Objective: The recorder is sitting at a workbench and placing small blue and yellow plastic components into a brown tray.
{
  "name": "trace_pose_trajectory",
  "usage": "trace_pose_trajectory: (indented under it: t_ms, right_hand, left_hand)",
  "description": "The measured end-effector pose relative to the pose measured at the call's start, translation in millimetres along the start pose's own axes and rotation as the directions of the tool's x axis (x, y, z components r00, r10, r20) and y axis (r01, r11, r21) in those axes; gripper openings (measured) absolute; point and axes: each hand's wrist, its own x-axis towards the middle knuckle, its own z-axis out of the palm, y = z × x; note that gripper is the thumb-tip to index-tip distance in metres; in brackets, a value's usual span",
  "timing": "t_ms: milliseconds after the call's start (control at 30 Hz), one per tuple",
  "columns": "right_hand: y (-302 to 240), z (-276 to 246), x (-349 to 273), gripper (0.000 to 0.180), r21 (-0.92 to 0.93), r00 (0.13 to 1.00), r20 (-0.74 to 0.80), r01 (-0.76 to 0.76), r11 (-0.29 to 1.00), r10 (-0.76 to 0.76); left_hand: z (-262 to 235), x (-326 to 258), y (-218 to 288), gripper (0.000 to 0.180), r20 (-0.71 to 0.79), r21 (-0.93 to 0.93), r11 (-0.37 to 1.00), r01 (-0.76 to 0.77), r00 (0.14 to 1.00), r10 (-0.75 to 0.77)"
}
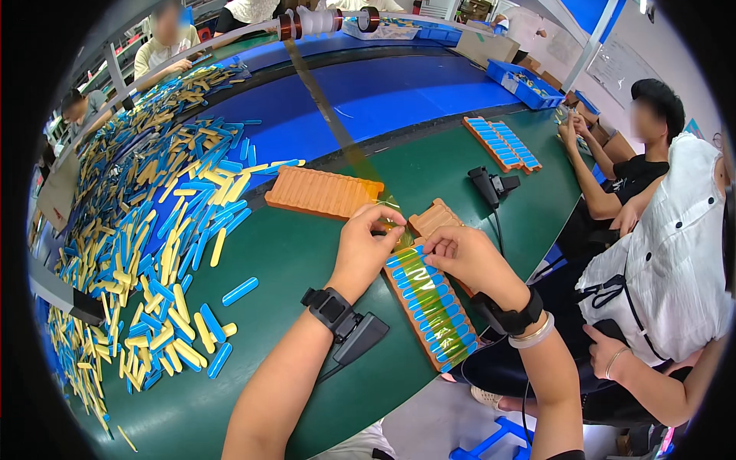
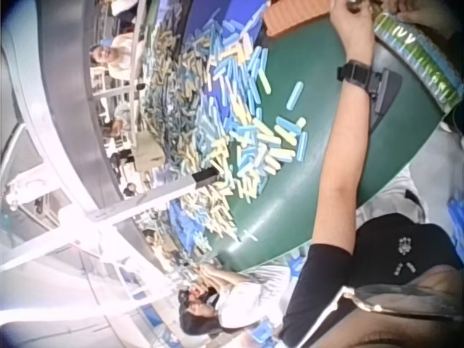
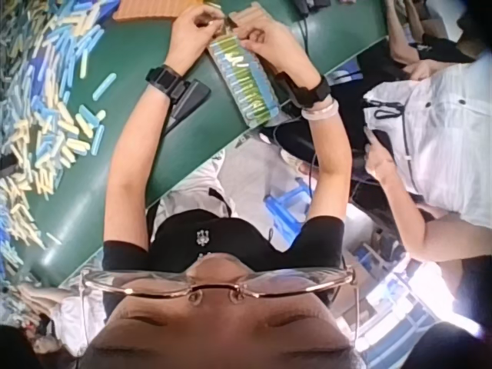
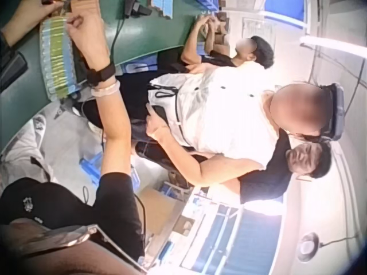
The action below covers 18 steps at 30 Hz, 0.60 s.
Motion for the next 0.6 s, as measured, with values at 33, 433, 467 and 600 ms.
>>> trace_pose_trajectory:
  t_ms: [33, 433, 467, 600]
  right_hand:
    - [0.5, 0.3, -0.4, 0.013, 0.002, 1.000, -0.001, -0.002, 1.000, 0.002]
    - [3.0, 0.9, 0.7, 0.008, 0.035, 1.000, 0.004, -0.026, 0.999, 0.026]
    - [3.3, 0.9, 0.9, 0.009, 0.046, 1.000, 0.011, -0.026, 0.999, 0.025]
    - [5.5, 0.8, 1.3, 0.009, 0.079, 0.999, 0.029, -0.048, 0.996, 0.046]
  left_hand:
    - [0.0, -0.4, 0.3, 0.013, -0.001, 0.002, 1.000, 0.002, 1.000, -0.002]
    - [-0.1, 1.1, 0.1, 0.013, -0.007, -0.010, 1.000, -0.003, 1.000, 0.003]
    - [-0.3, 0.8, -0.4, 0.013, -0.005, -0.008, 1.000, -0.002, 1.000, 0.002]
    - [0.0, 1.1, -0.5, 0.013, -0.010, 0.008, 1.000, 0.011, 1.000, -0.011]
